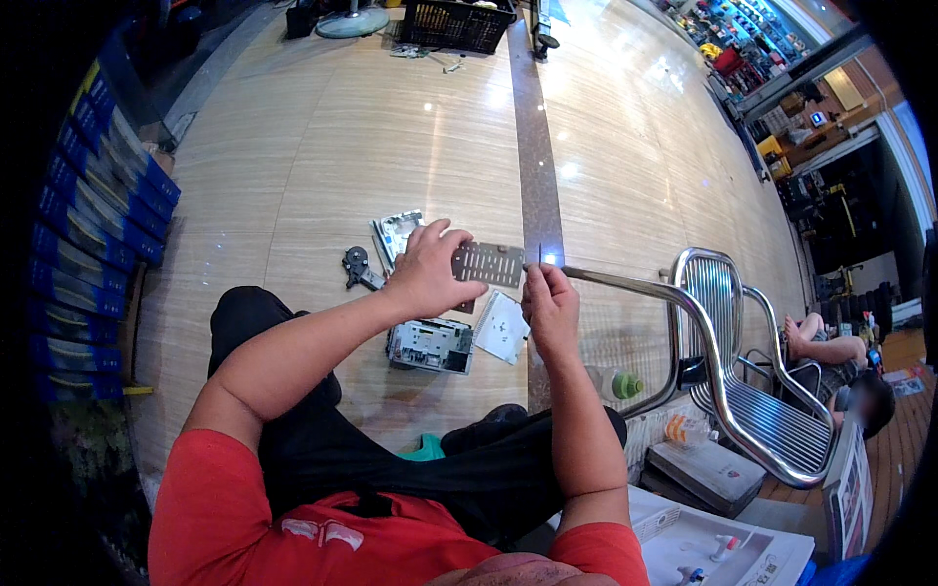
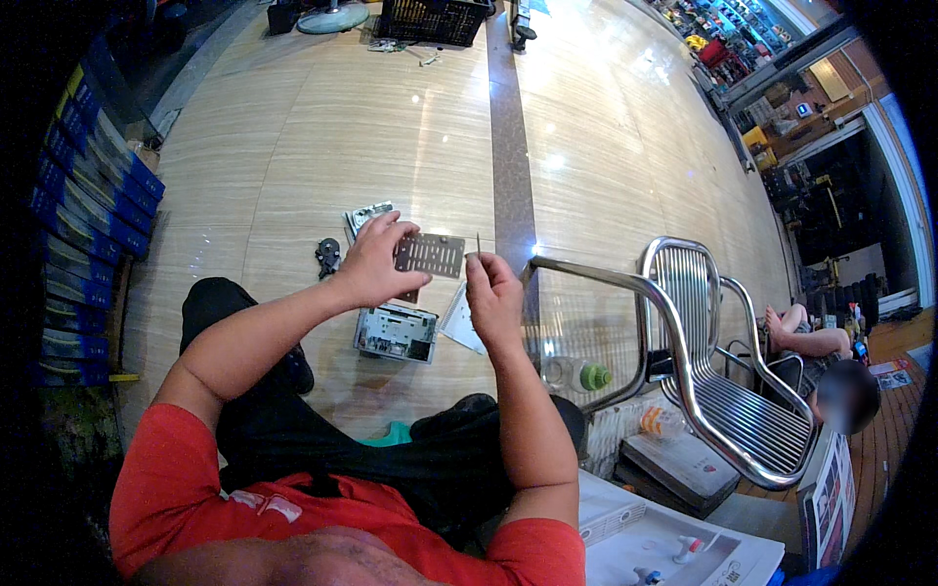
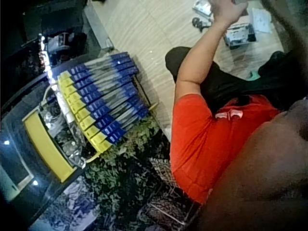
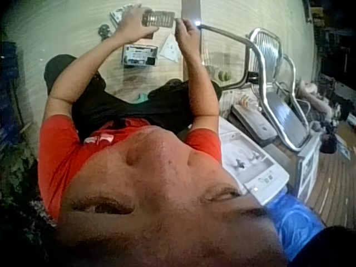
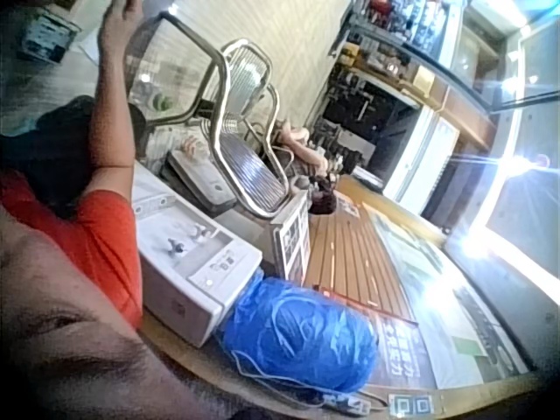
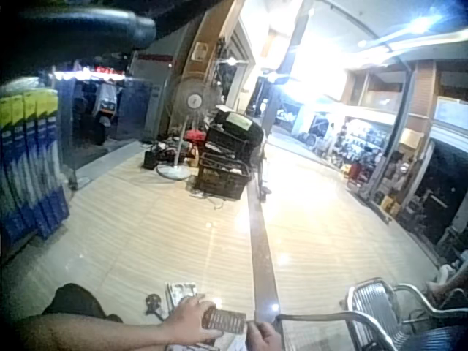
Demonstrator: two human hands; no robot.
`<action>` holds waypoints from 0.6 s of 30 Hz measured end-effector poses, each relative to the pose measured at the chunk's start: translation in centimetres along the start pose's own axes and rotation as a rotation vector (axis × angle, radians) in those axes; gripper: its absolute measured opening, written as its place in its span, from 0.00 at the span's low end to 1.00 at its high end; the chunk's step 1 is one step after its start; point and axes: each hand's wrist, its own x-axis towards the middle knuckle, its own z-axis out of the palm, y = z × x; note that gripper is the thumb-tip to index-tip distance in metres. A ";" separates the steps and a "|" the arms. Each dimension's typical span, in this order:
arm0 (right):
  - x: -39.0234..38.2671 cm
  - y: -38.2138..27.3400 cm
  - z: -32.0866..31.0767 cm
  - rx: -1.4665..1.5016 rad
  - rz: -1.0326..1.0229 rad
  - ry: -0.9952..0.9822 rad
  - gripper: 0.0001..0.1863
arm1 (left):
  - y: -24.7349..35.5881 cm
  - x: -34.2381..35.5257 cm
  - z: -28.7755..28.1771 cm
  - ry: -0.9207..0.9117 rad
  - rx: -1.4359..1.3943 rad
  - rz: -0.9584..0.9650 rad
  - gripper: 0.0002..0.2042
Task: The person disassembles a car stereo unit by hand and with a small screwdriver, prying apart the metal casing and removing components while sitting on the floor.
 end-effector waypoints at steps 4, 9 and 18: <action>0.5 0.9 -0.6 -0.030 -0.078 0.055 0.11 | -0.8 1.6 -0.4 -0.031 -0.346 -0.150 0.40; 0.0 1.5 0.0 -0.331 -0.270 0.044 0.10 | -0.6 1.7 -0.3 -0.060 -0.933 -0.407 0.34; -2.1 0.9 2.6 -0.533 -0.327 -0.093 0.10 | -0.6 1.5 -0.5 -0.107 -1.115 -0.447 0.32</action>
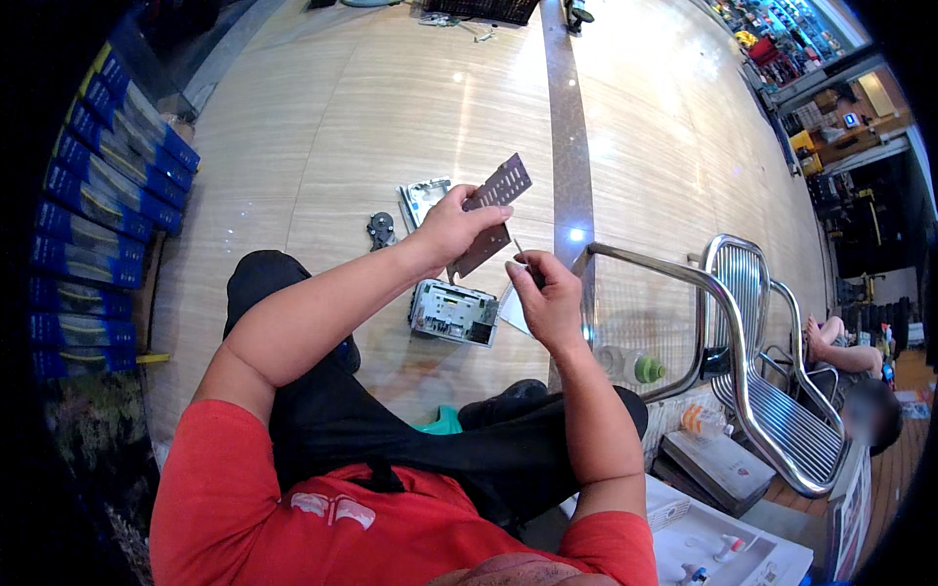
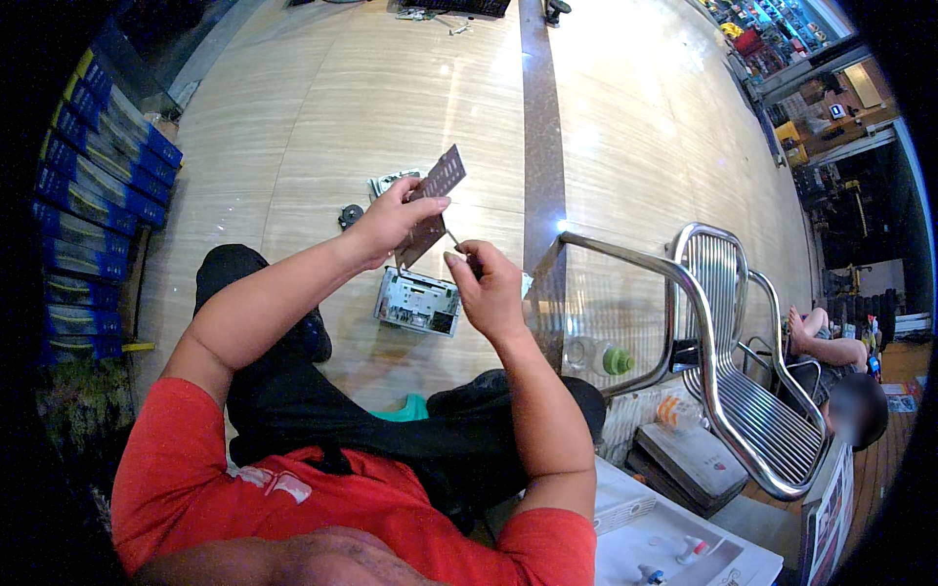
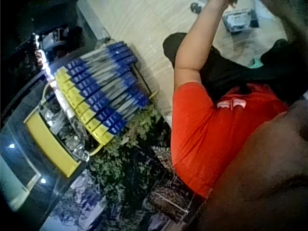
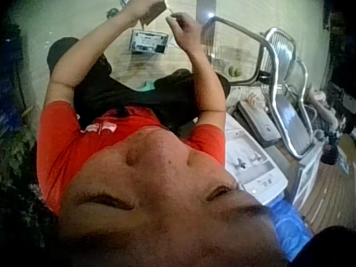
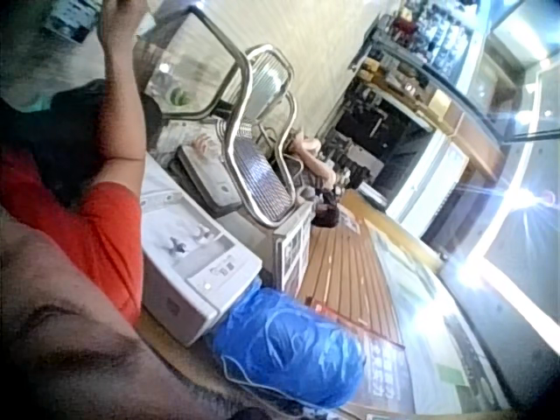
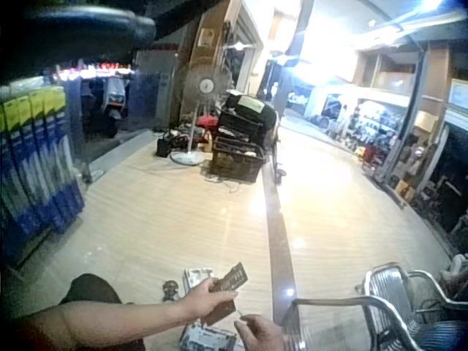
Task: The person disassembles a car stereo unit by hand and with a small screwdriver, prying apart the metal casing and removing components while sitting on the floor.
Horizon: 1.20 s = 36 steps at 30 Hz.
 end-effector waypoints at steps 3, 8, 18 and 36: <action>-0.2 0.0 0.8 -0.045 -0.082 0.002 0.11 | -0.4 -0.3 0.4 0.009 0.044 0.005 0.33; -0.1 0.4 1.3 -0.067 -0.092 0.059 0.08 | -1.2 -0.3 0.7 0.000 0.062 0.015 0.34; 1.8 3.4 -1.0 0.130 0.167 0.186 0.09 | -1.0 -0.2 0.2 -0.207 -0.019 -0.147 0.20; 2.2 3.8 -2.1 0.284 0.276 0.198 0.11 | 0.1 -0.6 0.0 -0.270 0.119 -0.212 0.22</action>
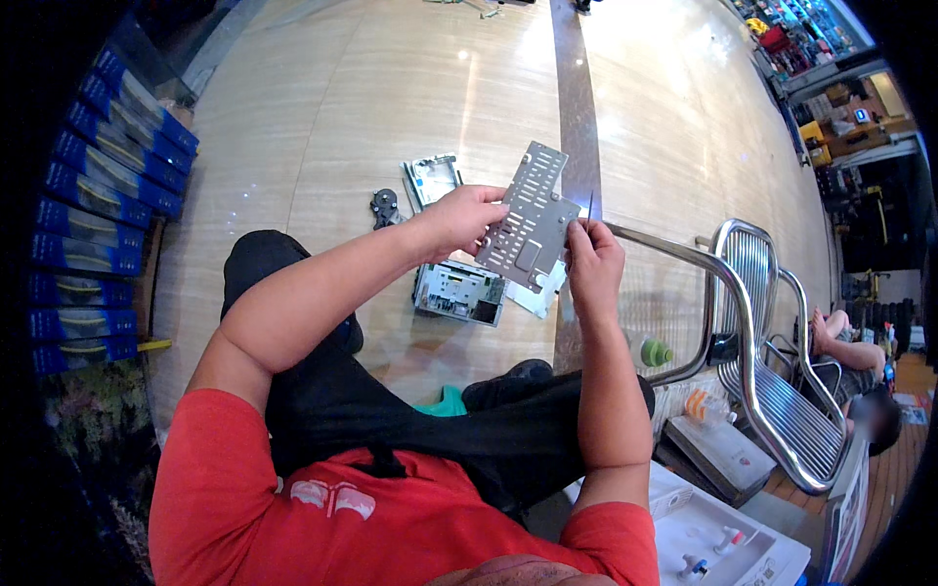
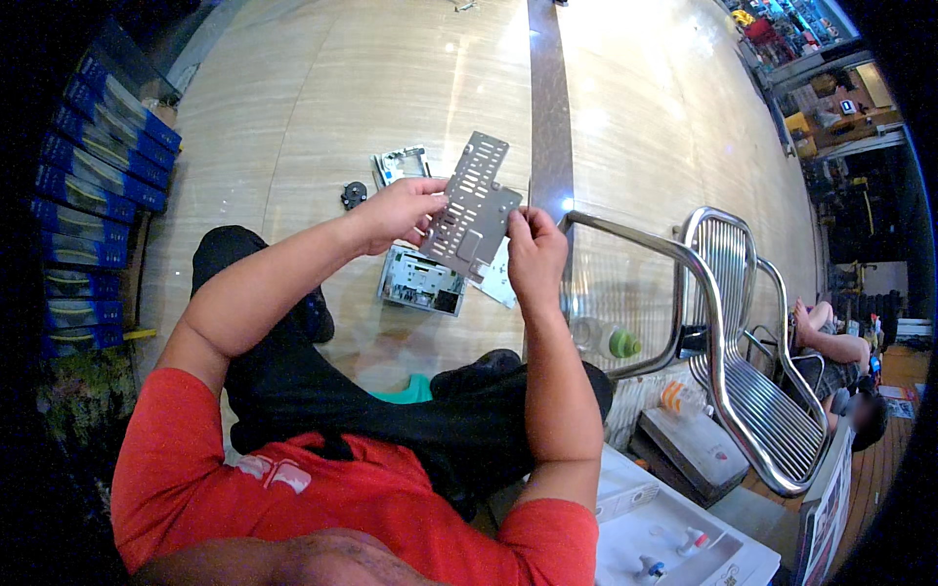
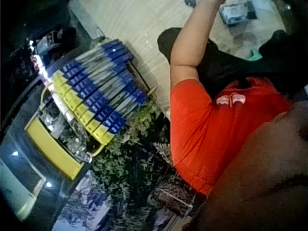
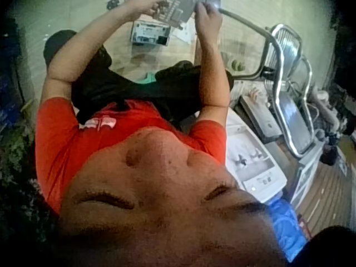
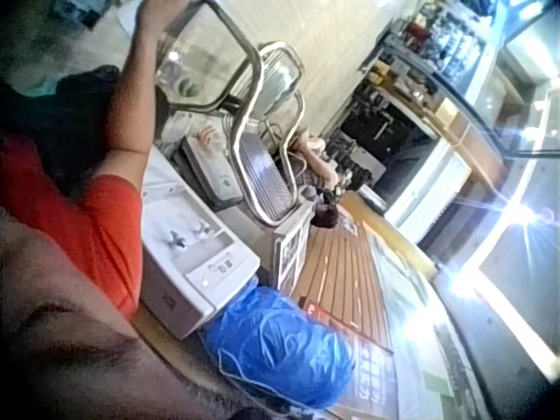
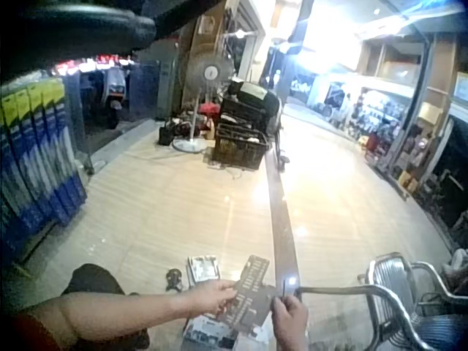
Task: The person disassembles a car stereo unit by hand and with a small screwdriver, prying apart the metal casing and removing components while sitting on the floor.
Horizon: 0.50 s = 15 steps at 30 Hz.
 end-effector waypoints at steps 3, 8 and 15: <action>-0.2 -0.6 -0.2 0.028 0.055 -0.030 0.11 | -0.3 0.3 -0.2 0.014 0.002 -0.001 0.22; -0.2 -0.6 -0.5 0.008 0.097 -0.035 0.11 | 0.1 0.1 0.2 0.024 0.032 -0.020 0.21; -0.3 -1.3 -0.3 0.017 0.131 -0.042 0.11 | -0.3 0.3 0.0 0.019 0.028 -0.008 0.19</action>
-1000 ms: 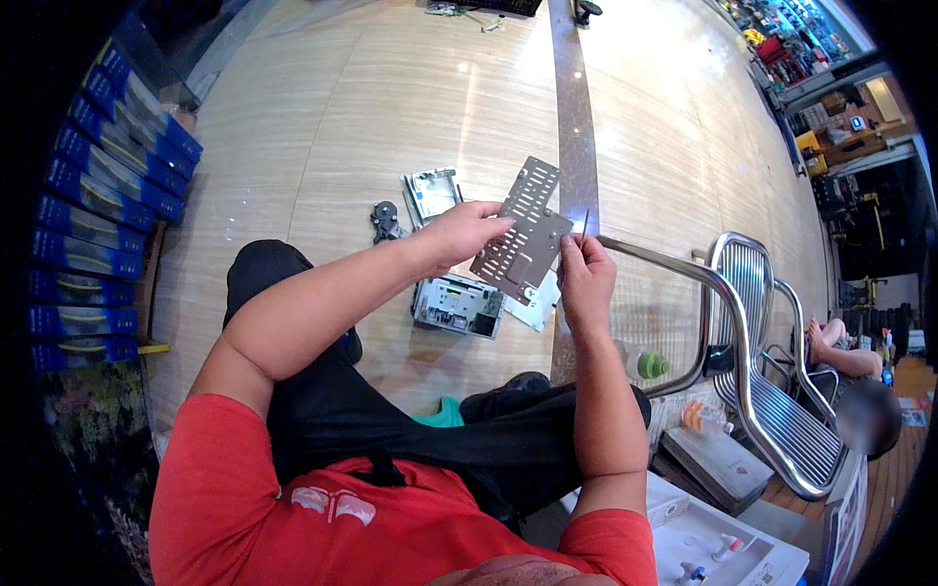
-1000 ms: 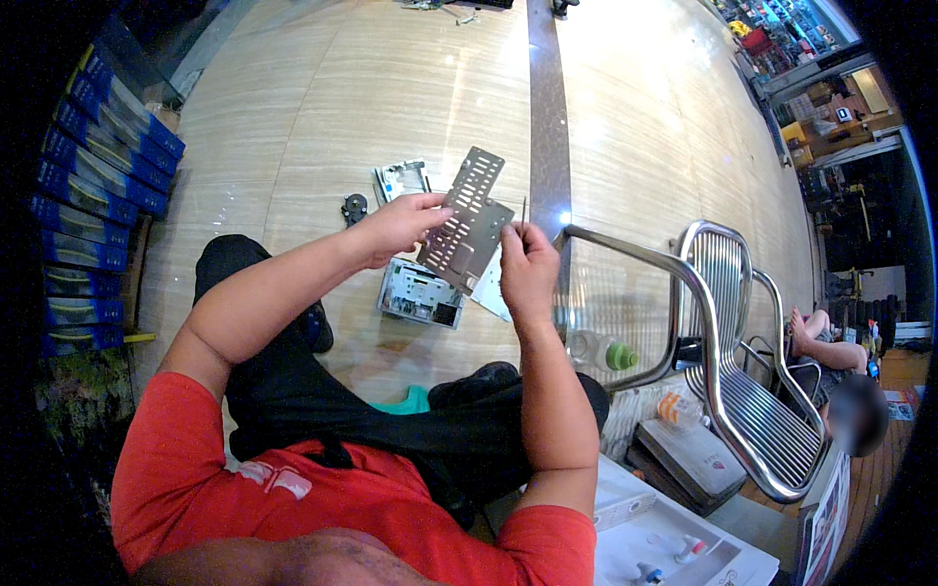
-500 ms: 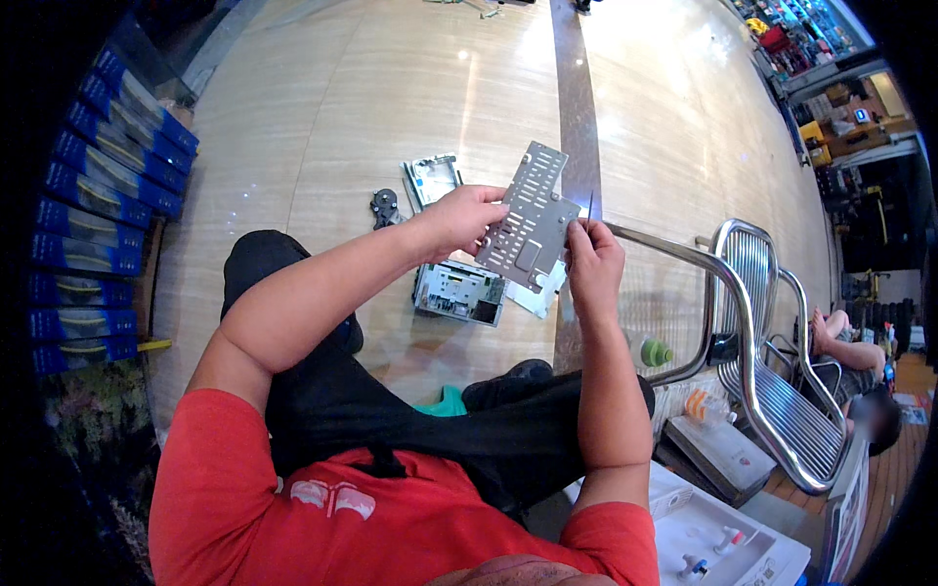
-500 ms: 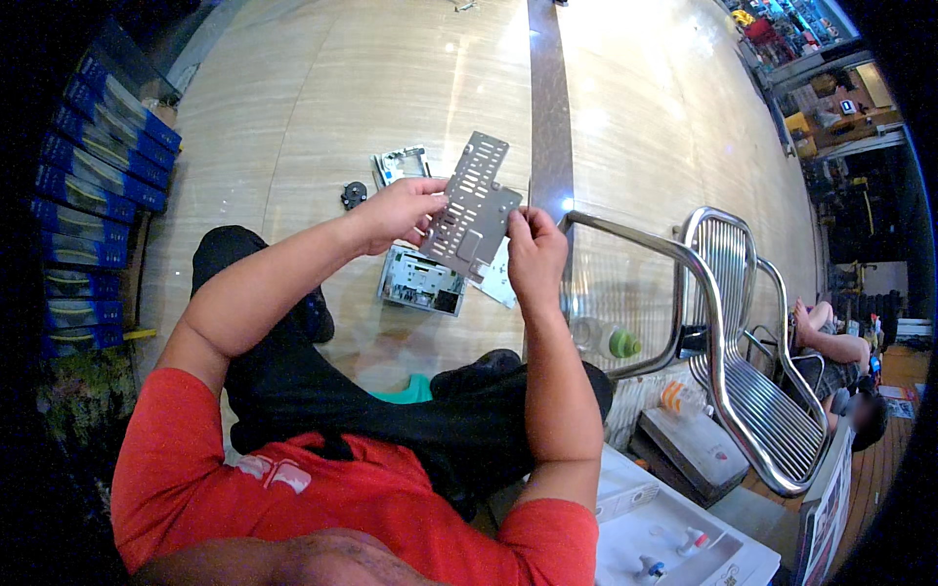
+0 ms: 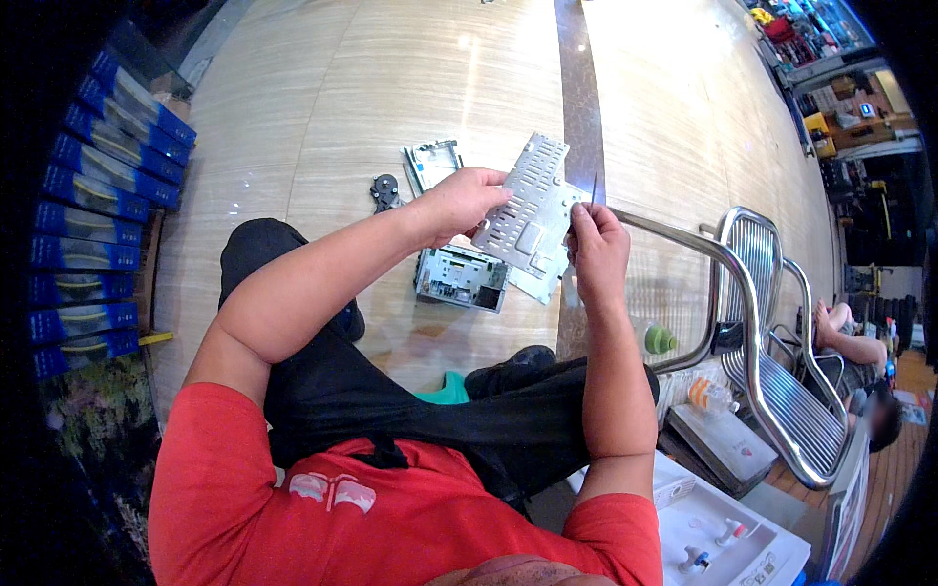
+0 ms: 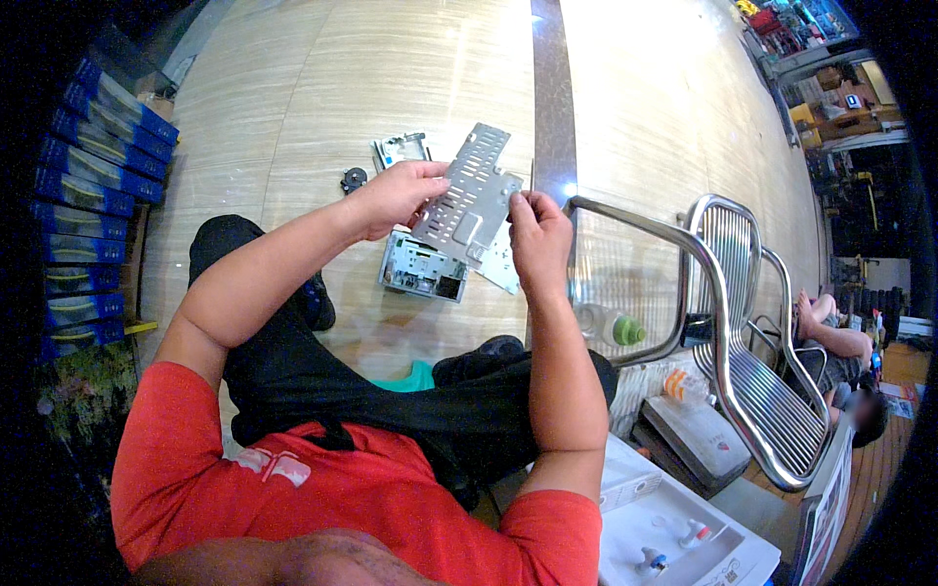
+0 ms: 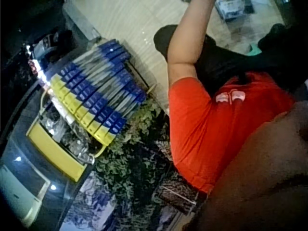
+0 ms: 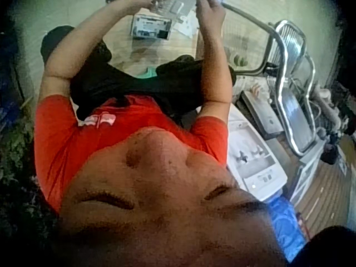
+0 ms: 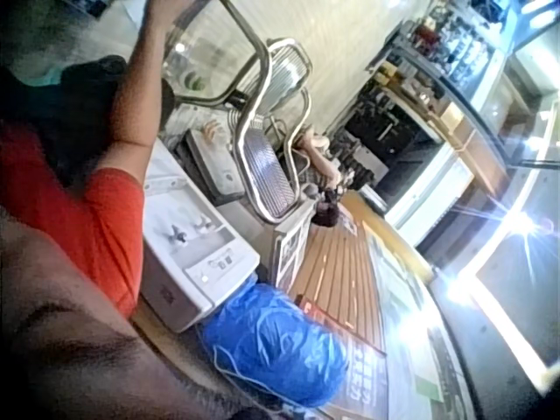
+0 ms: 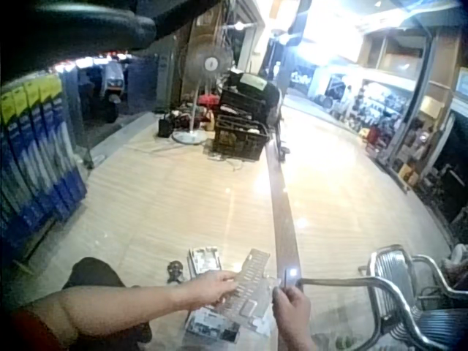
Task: The person disassembles a car stereo unit by hand and with a small screwdriver, prying apart the metal casing and removing components while sitting on the floor.
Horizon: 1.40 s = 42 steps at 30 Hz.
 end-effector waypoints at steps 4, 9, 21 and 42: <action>-0.1 -0.1 0.0 0.062 0.039 -0.023 0.11 | 0.2 -0.1 0.2 0.007 -0.011 0.000 0.19; -0.1 -0.1 0.1 0.076 0.039 -0.021 0.11 | 0.6 -0.3 0.3 0.016 0.011 -0.010 0.18; -0.4 0.5 0.5 -0.196 -0.256 0.033 0.09 | -0.6 0.2 0.0 0.015 0.022 0.053 0.18; -1.0 0.8 1.3 -0.308 -0.415 0.030 0.07 | -1.0 0.4 0.4 0.060 0.037 0.276 0.44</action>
